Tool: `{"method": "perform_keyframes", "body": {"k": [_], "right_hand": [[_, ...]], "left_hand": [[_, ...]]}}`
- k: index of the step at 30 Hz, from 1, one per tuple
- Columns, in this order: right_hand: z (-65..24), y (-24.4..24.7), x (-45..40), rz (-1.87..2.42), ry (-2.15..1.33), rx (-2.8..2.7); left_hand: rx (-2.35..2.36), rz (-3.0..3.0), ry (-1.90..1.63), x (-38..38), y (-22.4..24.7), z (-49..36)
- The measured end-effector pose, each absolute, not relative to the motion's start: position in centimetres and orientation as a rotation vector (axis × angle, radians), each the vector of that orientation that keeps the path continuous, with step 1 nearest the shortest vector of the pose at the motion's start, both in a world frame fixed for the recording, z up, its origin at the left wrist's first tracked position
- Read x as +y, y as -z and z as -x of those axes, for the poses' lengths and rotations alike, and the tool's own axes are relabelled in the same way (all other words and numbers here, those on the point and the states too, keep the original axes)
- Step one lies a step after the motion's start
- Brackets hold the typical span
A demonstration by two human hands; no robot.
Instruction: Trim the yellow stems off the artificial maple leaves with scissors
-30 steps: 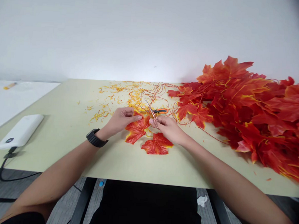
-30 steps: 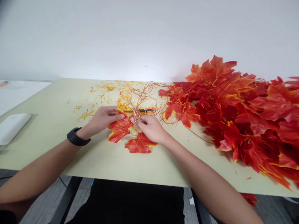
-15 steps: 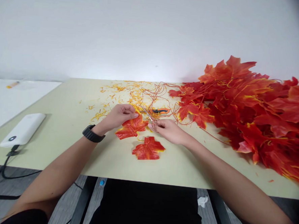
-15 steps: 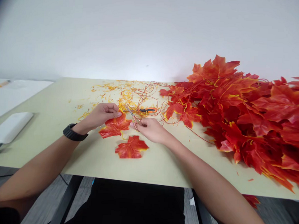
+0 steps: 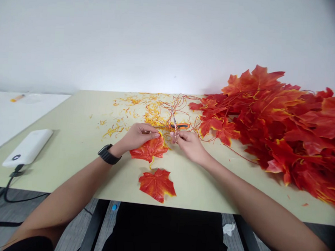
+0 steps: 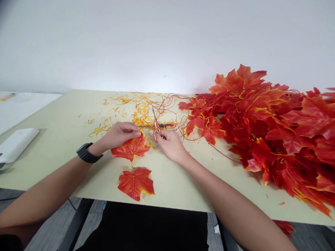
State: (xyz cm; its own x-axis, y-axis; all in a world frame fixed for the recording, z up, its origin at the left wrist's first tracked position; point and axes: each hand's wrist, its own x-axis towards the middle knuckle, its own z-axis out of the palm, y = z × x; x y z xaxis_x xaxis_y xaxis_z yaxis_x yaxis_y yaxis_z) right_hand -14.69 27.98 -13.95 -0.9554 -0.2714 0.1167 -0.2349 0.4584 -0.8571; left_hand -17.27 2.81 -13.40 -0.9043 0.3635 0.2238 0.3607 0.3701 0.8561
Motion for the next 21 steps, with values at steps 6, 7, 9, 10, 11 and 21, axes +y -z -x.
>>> {"method": "perform_keyframes", "body": {"k": [6,7,9,10,11,21], "right_hand": [[14.6,14.4,27.5,0.441,1.715,2.541],[14.6,14.4,27.4,0.439,1.735,2.525],[14.6,14.6,27.2,0.431,1.77,2.488],[14.7,14.7,27.1,0.428,1.786,2.464],[14.7,14.8,27.1,0.425,1.798,2.437],[15.0,15.0,26.9,0.349,1.875,2.284]], "left_hand": [[2.965,-1.074,-1.357,3.2,14.5,17.5],[3.024,-1.091,-1.299,3.3,14.6,17.5],[3.125,-1.073,-1.18,3.5,14.8,17.4],[3.164,-1.051,-1.126,3.6,14.9,17.3],[3.189,-1.031,-1.083,3.8,14.9,17.2],[3.2,-0.925,-1.157,5.8,14.7,16.2]]}}
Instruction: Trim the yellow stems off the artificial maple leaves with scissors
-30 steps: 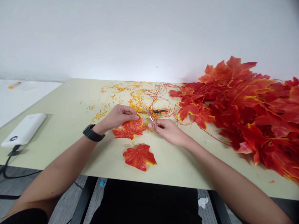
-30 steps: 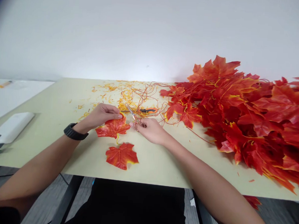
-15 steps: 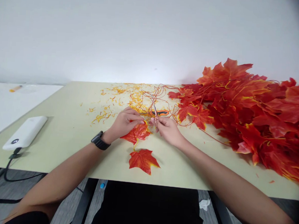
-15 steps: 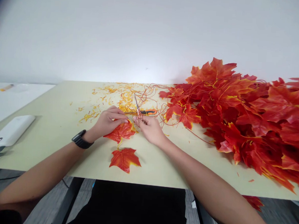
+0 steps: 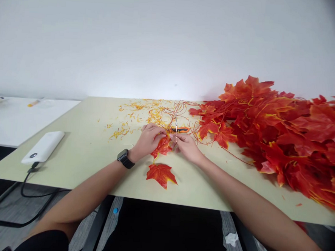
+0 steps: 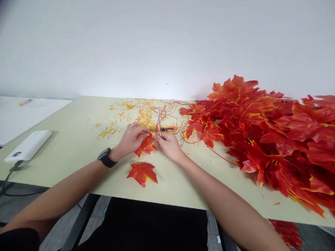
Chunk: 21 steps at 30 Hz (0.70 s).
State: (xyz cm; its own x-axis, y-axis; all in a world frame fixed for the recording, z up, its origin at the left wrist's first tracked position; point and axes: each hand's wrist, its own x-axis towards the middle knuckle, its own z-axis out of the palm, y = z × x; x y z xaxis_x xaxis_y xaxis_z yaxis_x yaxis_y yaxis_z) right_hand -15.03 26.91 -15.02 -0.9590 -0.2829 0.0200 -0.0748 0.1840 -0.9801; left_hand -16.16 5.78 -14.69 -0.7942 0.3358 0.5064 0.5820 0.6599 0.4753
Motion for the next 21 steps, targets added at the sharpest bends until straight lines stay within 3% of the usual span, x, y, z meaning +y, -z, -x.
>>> {"method": "perform_keyframes", "body": {"k": [15,21], "right_hand": [[15.4,15.5,26.8,0.461,1.942,2.374],[15.7,15.2,26.8,0.41,2.022,2.425]], "left_hand": [[-2.467,0.643,1.367,6.2,15.2,16.2],[-2.626,0.727,1.397,6.1,13.9,16.8]]}}
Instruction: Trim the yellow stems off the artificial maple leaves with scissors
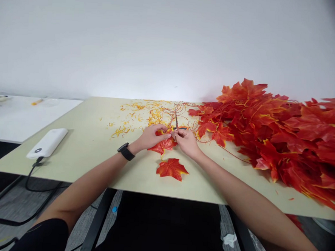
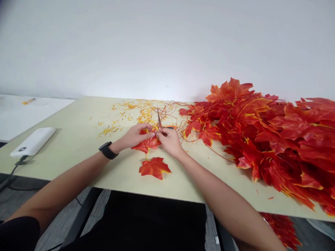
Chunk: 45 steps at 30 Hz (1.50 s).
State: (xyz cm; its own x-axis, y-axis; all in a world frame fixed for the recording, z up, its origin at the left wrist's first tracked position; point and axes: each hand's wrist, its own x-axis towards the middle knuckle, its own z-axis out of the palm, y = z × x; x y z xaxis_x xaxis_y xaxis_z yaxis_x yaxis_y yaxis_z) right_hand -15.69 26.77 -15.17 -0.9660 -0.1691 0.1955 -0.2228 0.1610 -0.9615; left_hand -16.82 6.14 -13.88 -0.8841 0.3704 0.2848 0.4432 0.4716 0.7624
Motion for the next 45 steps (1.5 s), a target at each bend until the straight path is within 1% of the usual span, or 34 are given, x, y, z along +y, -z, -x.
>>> {"method": "perform_keyframes", "body": {"k": [5,11,14,19,29,35,39,45], "right_hand": [[16.1,15.3,27.2,-0.282,-1.966,-2.435],[16.6,14.2,29.5,-0.178,-1.776,-2.671],[16.5,13.4,30.0,-0.198,-1.854,-2.679],[15.7,12.9,29.3,-0.311,-1.971,-2.676],[16.0,14.1,29.3,-0.363,-1.484,-2.883],[15.6,14.3,28.9,-0.417,-1.415,-2.894],[15.6,14.5,28.8,-0.449,-1.392,-2.871],[15.5,14.3,29.0,-0.514,-1.405,-2.872]], "left_hand": [[-2.698,0.79,1.54,5.3,12.4,18.6],[-2.626,0.635,1.611,4.1,13.0,19.9],[-2.561,0.599,1.649,3.7,14.2,19.9],[-2.542,0.71,1.72,3.7,15.4,19.6],[-2.498,0.642,1.726,4.6,14.8,18.7],[-2.397,0.59,1.992,5.0,14.9,18.5],[-2.364,0.548,2.099,5.2,14.6,18.2],[-2.427,0.575,1.998,5.3,14.1,17.8]]}}
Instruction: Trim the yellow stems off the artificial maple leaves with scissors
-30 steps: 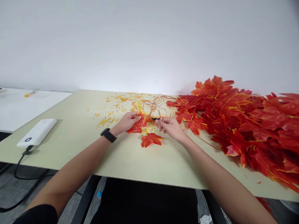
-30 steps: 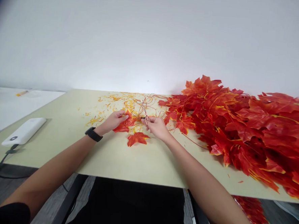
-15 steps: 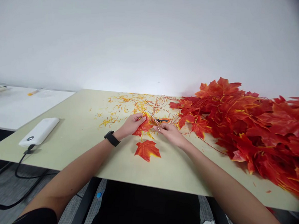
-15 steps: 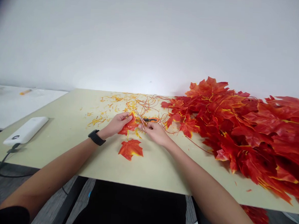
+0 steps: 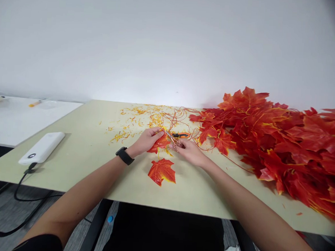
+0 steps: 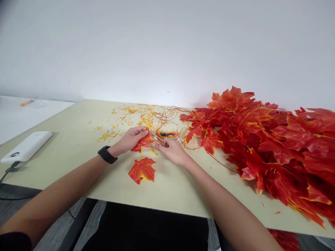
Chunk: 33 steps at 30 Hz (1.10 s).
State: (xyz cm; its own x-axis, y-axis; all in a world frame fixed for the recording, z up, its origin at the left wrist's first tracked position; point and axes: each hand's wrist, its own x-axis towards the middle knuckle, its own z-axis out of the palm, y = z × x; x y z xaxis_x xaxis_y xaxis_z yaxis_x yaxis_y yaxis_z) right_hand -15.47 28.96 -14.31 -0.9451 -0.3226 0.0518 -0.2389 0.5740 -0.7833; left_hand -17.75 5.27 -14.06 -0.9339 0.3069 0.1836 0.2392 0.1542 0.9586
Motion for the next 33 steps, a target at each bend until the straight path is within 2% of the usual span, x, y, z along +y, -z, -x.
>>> {"method": "perform_keyframes", "body": {"k": [33], "right_hand": [[16.05,14.75,29.31,0.51,1.429,2.539]], "left_hand": [[2.733,-0.612,-1.674,5.28,13.81,17.87]]}}
